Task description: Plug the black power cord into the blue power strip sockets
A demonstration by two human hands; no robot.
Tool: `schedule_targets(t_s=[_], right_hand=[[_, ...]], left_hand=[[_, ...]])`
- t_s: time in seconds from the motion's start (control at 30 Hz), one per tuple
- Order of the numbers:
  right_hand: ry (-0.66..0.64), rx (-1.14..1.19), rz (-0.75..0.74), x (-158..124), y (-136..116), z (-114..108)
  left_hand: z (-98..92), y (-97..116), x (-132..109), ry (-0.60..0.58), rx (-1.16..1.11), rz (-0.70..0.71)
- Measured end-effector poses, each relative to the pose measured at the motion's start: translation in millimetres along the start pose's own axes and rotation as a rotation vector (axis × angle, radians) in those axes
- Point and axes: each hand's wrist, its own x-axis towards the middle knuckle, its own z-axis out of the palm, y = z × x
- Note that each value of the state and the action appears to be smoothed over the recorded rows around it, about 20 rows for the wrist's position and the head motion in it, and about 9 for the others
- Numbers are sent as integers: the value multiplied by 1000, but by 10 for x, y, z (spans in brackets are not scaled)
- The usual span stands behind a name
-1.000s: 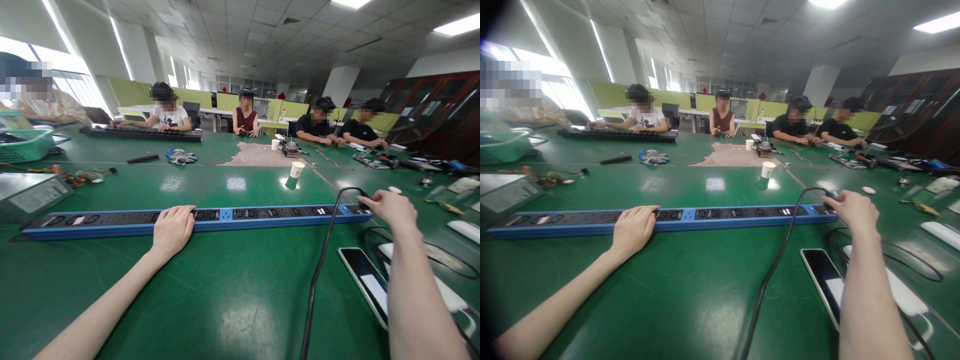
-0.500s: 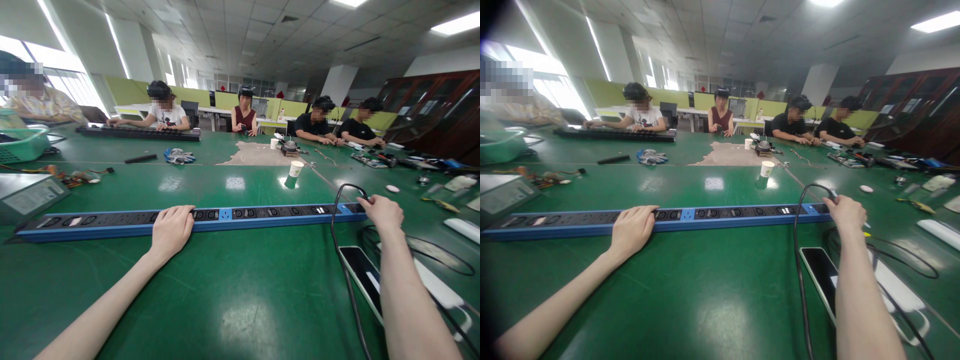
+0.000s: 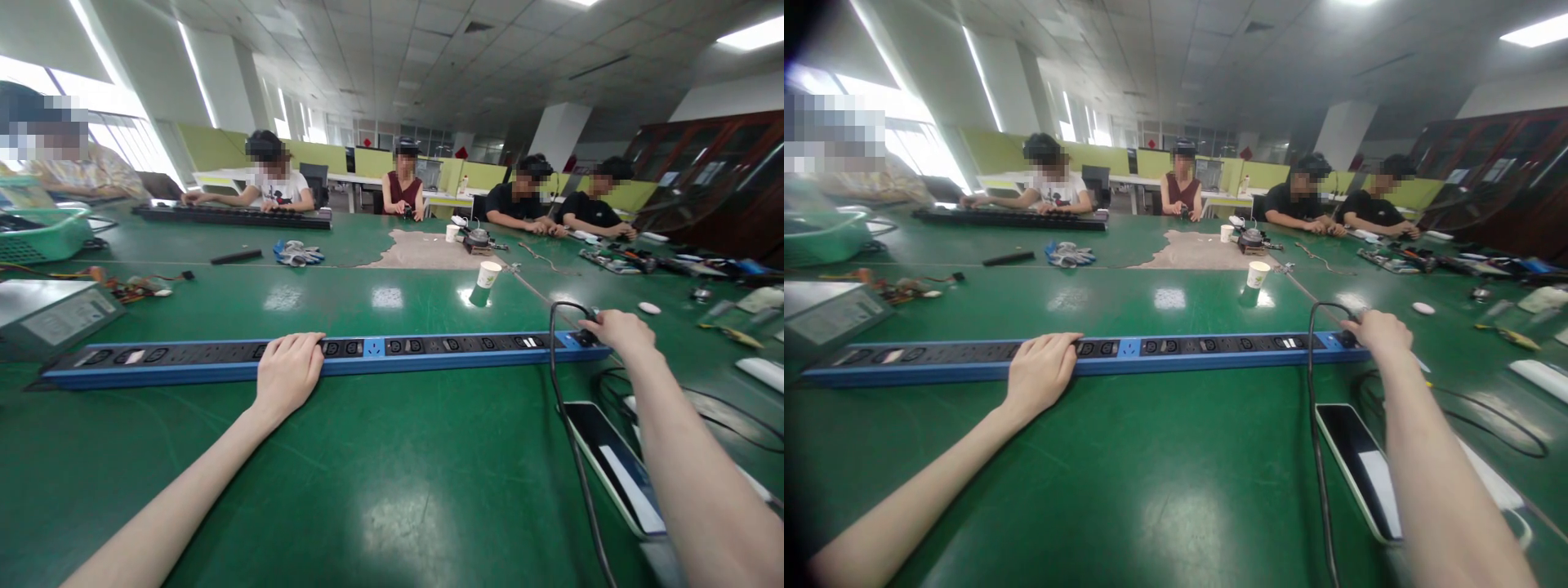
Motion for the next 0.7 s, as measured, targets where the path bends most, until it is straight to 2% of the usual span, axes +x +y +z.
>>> schedule_targets(t_s=[0.13, 0.27, 0.4, 0.53, 0.63, 0.7], right_hand=[[-98, -81, -134, 82, 43, -75], [-93, -144, -231, 73, -72, -70], [-106, -180, -222, 130, -226, -69], [-151, -186, -215, 157, -273, -79], [-107, -172, -225, 112, -250, -52], [-71, -84, -220, 94, -205, -23]], left_hand=[[4, 4, 1, 6, 8, 3], [7, 6, -1, 3, 14, 4], [5, 2, -1, 9, 10, 4], [0, -3, 1, 0, 9, 6], [-3, -2, 1, 10, 8, 4], [-6, 0, 2, 15, 5, 3]])
